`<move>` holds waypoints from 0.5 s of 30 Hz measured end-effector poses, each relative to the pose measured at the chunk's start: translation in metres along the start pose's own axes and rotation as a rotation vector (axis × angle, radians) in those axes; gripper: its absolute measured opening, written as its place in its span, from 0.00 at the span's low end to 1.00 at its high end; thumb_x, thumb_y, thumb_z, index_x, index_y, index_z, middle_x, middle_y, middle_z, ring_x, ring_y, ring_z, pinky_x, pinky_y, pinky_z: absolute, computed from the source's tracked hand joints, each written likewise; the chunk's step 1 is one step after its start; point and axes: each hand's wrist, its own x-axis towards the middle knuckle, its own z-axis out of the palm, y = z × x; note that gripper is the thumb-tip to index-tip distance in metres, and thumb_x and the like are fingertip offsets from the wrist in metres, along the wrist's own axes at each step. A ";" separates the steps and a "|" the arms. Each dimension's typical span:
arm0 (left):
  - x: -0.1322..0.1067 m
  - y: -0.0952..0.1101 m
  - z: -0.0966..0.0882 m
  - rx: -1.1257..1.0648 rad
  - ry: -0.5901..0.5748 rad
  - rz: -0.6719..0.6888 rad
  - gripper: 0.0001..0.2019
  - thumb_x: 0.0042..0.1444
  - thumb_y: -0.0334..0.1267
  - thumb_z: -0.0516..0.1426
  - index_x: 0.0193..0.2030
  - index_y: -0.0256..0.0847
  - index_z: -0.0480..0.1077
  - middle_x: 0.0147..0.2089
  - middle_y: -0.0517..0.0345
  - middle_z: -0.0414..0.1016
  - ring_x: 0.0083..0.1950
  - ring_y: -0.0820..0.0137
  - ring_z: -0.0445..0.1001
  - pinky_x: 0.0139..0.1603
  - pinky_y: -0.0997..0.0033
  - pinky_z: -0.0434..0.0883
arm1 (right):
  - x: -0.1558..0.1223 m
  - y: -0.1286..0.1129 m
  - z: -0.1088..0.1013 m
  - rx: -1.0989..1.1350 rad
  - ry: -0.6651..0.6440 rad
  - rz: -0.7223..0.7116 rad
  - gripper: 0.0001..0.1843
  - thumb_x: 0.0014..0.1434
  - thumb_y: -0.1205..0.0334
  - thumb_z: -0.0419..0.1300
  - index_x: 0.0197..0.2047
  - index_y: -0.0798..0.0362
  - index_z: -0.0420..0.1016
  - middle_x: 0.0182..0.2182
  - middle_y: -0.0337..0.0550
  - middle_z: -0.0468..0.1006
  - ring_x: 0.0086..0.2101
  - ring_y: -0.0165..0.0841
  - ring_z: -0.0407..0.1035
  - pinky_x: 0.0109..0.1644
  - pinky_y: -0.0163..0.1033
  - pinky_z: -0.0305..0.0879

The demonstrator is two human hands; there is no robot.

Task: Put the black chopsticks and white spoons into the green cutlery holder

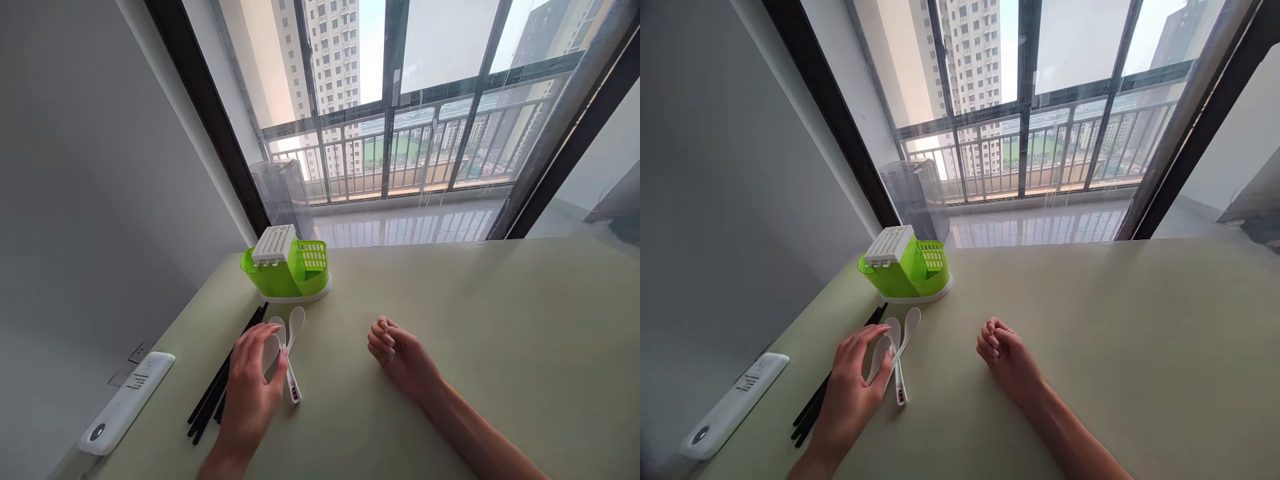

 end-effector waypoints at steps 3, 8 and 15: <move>0.001 -0.036 -0.022 0.245 -0.029 -0.133 0.23 0.63 0.49 0.50 0.60 0.41 0.69 0.62 0.44 0.74 0.68 0.50 0.64 0.69 0.50 0.63 | -0.001 0.000 0.000 -0.020 0.003 -0.004 0.10 0.50 0.67 0.67 0.27 0.50 0.68 0.22 0.31 0.55 0.22 0.27 0.46 0.26 0.35 0.51; -0.008 -0.072 -0.034 0.514 -0.102 -0.326 0.40 0.56 0.53 0.49 0.69 0.24 0.58 0.61 0.34 0.74 0.72 0.41 0.57 0.68 0.44 0.59 | 0.000 0.001 -0.002 -0.040 0.007 -0.015 0.11 0.50 0.67 0.68 0.27 0.50 0.68 0.23 0.31 0.56 0.23 0.27 0.46 0.26 0.36 0.50; 0.001 -0.075 -0.051 0.539 -0.262 -0.414 0.44 0.51 0.57 0.54 0.70 0.29 0.56 0.54 0.40 0.80 0.67 0.42 0.66 0.66 0.49 0.61 | -0.001 0.003 -0.004 -0.038 0.004 -0.012 0.10 0.51 0.67 0.68 0.28 0.50 0.70 0.23 0.32 0.57 0.23 0.27 0.47 0.26 0.36 0.48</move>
